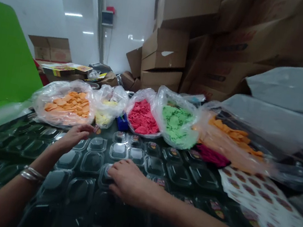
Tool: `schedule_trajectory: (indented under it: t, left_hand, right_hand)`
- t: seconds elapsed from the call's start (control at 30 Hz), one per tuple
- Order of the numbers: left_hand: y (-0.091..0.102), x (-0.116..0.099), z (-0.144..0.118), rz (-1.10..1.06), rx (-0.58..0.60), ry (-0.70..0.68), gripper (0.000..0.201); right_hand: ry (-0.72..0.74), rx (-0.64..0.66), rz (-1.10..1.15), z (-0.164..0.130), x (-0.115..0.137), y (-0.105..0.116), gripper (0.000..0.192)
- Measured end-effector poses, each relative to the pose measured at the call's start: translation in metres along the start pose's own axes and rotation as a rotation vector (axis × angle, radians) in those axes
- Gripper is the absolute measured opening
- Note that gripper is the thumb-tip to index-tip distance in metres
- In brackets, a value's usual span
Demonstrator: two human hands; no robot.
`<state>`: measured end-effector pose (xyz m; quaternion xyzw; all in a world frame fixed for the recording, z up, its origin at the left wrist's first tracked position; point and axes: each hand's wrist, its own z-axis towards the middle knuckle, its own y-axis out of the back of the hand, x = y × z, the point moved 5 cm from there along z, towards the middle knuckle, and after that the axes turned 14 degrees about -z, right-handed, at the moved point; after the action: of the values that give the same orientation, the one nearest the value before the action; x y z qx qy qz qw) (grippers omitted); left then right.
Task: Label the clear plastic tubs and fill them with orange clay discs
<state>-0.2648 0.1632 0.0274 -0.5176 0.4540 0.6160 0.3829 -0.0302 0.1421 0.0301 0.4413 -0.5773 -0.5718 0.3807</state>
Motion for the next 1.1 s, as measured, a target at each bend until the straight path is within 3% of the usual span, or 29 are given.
schedule_trajectory:
  t: [0.17,0.37,0.57,0.77,1.1]
  left_hand:
    - [0.01,0.006,0.011,0.091,0.049,0.018,0.02]
    - [0.009,0.019,0.033,0.194,0.144,0.054,0.02]
    - [0.01,0.031,0.052,0.364,0.203,0.048,0.022]
    - [-0.011,0.032,0.072,0.498,0.308,0.024,0.022]
    - [-0.017,0.04,0.076,0.621,0.36,0.032,0.028]
  right_hand:
    - [0.007,0.04,-0.09,0.059,-0.023,-0.017,0.015]
    - [0.042,0.01,-0.107,0.086,-0.033,-0.025,0.017]
    - [0.056,-0.011,-0.107,0.095,-0.039,-0.032,0.018]
    - [0.102,-0.022,-0.103,0.091,-0.036,-0.033,0.017]
    - [0.151,-0.074,-0.093,0.089,-0.029,-0.037,0.016]
